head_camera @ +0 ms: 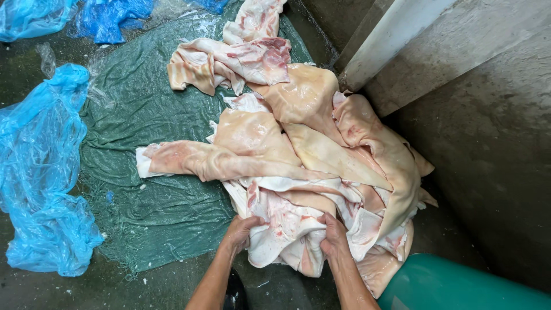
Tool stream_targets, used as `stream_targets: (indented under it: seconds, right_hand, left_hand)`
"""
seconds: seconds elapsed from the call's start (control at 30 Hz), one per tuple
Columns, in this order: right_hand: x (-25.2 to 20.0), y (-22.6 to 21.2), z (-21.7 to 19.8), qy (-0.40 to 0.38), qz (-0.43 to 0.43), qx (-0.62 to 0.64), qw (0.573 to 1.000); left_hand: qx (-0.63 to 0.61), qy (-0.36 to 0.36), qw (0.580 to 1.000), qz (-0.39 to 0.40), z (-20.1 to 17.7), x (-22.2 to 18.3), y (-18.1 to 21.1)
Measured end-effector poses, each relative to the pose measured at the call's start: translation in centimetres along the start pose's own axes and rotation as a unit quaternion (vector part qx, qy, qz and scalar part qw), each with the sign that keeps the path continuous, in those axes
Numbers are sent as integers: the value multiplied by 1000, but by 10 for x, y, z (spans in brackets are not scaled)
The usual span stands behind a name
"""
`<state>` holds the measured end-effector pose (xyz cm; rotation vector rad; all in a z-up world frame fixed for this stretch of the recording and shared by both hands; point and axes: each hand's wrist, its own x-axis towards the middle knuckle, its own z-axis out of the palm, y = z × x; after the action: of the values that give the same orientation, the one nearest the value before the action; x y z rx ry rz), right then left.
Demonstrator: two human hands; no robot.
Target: The person washes large pieces of animal skin by hand in a green bucket of water. They repeatedly submerge, agitate, and rinse the skins, then transfer the cleaned pieces into a blue plastic basket.
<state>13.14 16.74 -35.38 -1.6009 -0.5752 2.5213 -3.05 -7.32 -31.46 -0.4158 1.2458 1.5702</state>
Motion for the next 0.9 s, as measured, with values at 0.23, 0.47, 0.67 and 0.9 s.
stream_targets:
  seconds: [0.23, 0.47, 0.67, 0.9]
  right_hand:
    - [-88, -61, 64, 21, -19, -19, 999]
    - [-77, -120, 149, -58, -288, -428, 855]
    - [-10, -80, 170, -94, -222, -899, 367]
    - [60, -56, 139, -46, -400, -884, 237]
  left_hand:
    - [-19, -47, 997, 58, 43, -36, 25]
    - [-165, 77, 983, 33, 40, -8, -3]
    - [146, 145, 973, 110, 1, 62, -17]
    - [446, 339, 828, 43, 53, 91, -21]
